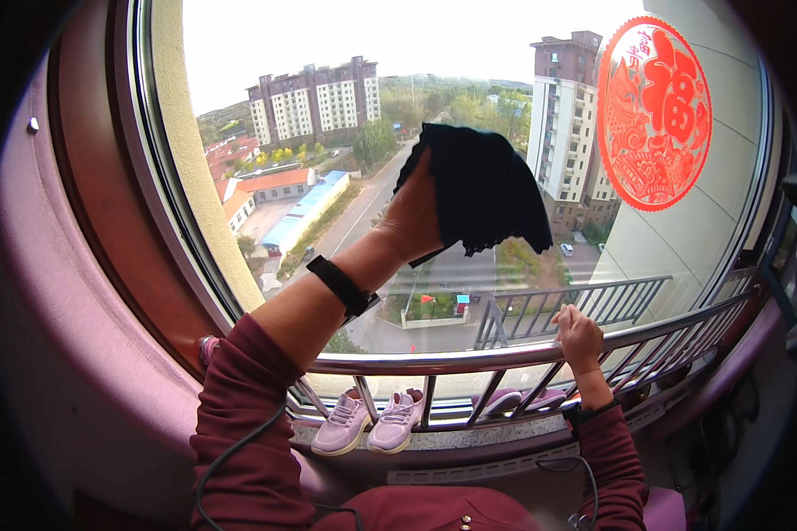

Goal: The person walks into a bedroom and wipes a large window with a dark cloth. They clean multiple sections of the glass using steady hand motions while holding the window frame for support.

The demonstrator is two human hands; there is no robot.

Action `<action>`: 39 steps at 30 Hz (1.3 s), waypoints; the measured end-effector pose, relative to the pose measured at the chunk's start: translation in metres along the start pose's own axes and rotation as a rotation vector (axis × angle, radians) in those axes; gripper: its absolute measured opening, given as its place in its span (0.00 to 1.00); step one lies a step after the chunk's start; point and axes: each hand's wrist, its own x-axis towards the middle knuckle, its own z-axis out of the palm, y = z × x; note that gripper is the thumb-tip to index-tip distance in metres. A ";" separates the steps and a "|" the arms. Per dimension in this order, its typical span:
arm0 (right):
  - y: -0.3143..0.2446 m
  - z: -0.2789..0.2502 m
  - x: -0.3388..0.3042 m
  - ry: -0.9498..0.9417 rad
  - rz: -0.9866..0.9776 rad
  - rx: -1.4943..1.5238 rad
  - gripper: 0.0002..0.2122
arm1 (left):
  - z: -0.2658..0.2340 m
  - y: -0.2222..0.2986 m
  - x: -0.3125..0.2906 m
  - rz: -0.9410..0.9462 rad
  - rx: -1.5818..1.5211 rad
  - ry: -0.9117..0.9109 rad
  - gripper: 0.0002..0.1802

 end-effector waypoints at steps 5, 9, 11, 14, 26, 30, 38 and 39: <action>0.001 0.001 0.001 -0.011 0.015 0.004 0.18 | 0.023 0.052 -0.060 0.384 0.012 -0.213 0.26; 0.004 0.003 0.001 0.002 0.015 0.001 0.18 | 0.028 0.074 -0.079 0.693 0.022 -0.444 0.22; 0.005 0.004 0.002 0.009 0.006 0.012 0.18 | 0.028 0.070 -0.072 0.739 0.030 -0.448 0.19; 0.006 0.004 0.002 0.029 -0.022 0.001 0.18 | 0.022 0.047 -0.046 0.723 -0.008 -0.283 0.11; 0.001 0.001 0.000 0.046 -0.032 0.006 0.17 | -0.028 -0.010 0.082 -0.047 -0.132 0.242 0.25; 0.002 0.001 -0.001 0.044 -0.024 0.010 0.17 | 0.021 0.046 0.042 0.150 -0.039 0.109 0.26; 0.001 0.000 0.001 0.013 -0.003 -0.001 0.19 | 0.060 0.134 -0.046 0.825 0.067 -0.455 0.18; 0.000 0.000 0.000 0.028 -0.017 -0.016 0.19 | 0.061 0.134 -0.050 0.857 0.052 -0.401 0.15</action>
